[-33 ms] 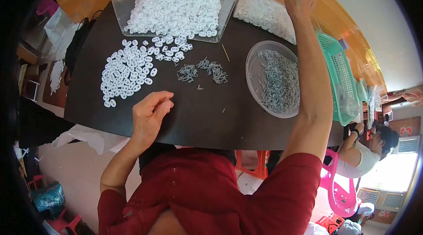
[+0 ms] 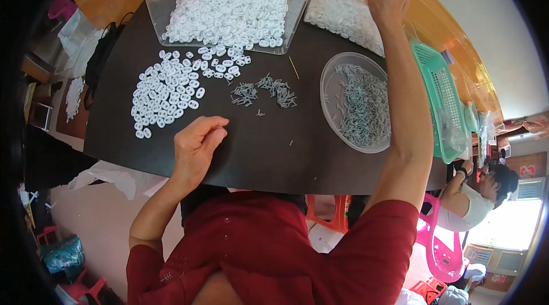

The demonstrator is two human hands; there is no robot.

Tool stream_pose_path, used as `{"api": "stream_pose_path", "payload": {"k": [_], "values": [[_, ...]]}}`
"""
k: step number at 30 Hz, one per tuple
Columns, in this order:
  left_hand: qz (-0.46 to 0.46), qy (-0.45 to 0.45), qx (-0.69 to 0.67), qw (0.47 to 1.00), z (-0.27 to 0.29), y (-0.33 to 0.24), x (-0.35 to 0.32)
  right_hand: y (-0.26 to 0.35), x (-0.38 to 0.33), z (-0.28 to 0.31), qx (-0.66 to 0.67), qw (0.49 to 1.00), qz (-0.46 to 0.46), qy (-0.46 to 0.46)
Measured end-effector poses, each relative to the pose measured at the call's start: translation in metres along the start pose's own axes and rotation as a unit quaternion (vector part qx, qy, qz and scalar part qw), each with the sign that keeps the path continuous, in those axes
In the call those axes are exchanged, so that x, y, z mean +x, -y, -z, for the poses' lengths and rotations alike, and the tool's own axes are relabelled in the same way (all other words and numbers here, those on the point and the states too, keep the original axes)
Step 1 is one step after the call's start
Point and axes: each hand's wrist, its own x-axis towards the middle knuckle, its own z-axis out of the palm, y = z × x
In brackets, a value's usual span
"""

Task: Inserting metal pins into small white plastic components at a workshop table.

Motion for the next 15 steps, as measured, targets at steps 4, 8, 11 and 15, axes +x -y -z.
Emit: {"api": "stream_pose_path", "payload": {"k": [4, 8, 11, 15], "values": [[-0.158, 0.039, 0.139, 0.977, -0.02, -0.001, 0.015, 0.04, -0.061, 0.017, 0.1, 0.993, 0.065, 0.025], [-0.267, 0.126, 0.181, 0.938, -0.044, -0.016, 0.002, 0.062, -0.116, 0.049, 0.203, 0.969, 0.104, 0.098], [-0.348, 0.196, 0.176, 0.899, -0.07, -0.032, -0.01, 0.069, -0.138, 0.074, 0.237, 0.956, 0.094, 0.146], [-0.512, 0.157, 0.141, 0.833, -0.106, -0.026, -0.019, 0.066, -0.15, 0.091, 0.253, 0.952, 0.07, 0.158]]}}
